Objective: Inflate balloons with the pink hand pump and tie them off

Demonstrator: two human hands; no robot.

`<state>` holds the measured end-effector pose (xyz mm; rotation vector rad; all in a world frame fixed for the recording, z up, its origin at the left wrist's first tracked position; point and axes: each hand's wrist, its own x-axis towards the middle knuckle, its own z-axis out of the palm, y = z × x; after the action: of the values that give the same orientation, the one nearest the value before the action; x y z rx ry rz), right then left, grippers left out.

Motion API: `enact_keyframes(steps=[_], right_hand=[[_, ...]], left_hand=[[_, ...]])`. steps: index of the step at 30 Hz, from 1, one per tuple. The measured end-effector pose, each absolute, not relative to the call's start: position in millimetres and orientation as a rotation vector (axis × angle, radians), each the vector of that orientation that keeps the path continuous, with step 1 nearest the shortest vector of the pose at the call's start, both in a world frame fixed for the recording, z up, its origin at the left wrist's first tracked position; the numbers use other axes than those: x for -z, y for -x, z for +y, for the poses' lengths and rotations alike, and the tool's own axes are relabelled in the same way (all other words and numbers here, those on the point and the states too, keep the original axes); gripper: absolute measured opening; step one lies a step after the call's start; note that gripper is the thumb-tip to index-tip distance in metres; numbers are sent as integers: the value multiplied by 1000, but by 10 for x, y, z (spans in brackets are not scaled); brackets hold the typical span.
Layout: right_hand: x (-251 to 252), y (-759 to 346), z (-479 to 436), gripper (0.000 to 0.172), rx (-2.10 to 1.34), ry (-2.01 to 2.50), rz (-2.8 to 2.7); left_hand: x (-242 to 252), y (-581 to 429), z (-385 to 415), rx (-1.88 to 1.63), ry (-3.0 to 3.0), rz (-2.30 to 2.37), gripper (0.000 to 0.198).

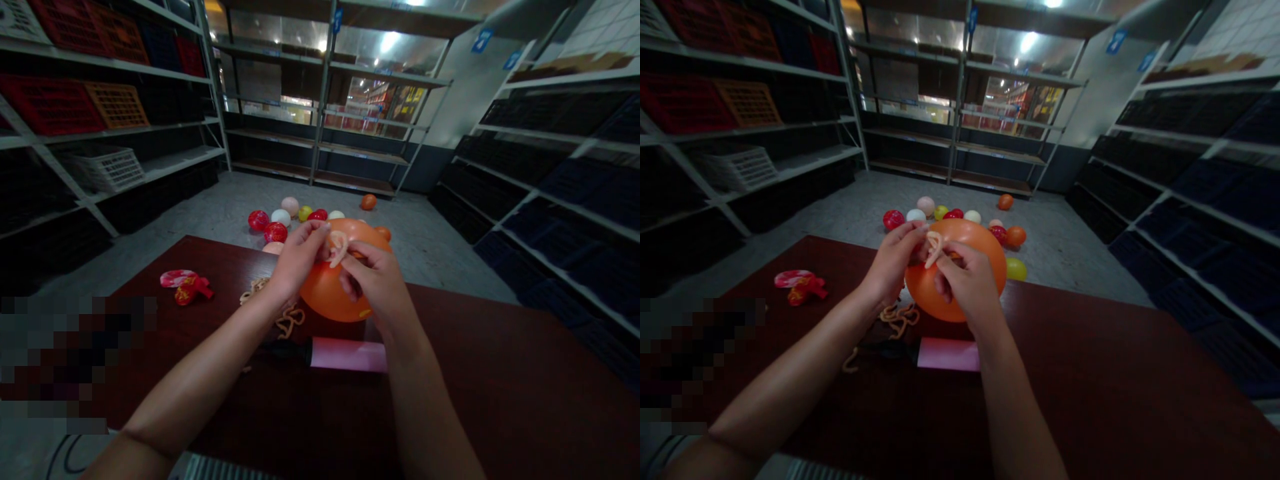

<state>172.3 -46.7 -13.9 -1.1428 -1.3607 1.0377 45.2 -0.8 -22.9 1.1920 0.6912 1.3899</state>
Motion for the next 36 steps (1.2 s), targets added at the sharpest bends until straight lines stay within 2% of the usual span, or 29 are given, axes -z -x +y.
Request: enact_keyframes(steps=[4,9,15,17,20,25,30,36], right_hand=[[145,-1721,-470,27,-1031,1133,-1288],[208,-1793,-385,33,-1006,1124,-1194],[237,-1842,-329,30,-970,1062,-1204],[220,-1845,-337,28,-961,1041,-1229],[196,-1850,-355,27,-935,1031,-1249],[163,-1864,-397,30,-1007,1030,-1254],[142,-1905,-425,30,-1103,1066,-1271],[163,-1922,-395,32,-1061,1111,-1300]], left_hand=[[218,-406,-10,-1382,-1256,638,20],[221,-343,-6,-1274,-1678,454,19],[279,-327,17,-1257,-2083,619,30],[277,-339,7,-1290,-2158,662,27],[265,-363,-20,-1319,-2222,673,21],[261,-357,-40,-1340,-2246,630,32],[255,-316,-1,-1260,-2224,508,26],[252,-351,-23,-1288,-2266,531,30]])
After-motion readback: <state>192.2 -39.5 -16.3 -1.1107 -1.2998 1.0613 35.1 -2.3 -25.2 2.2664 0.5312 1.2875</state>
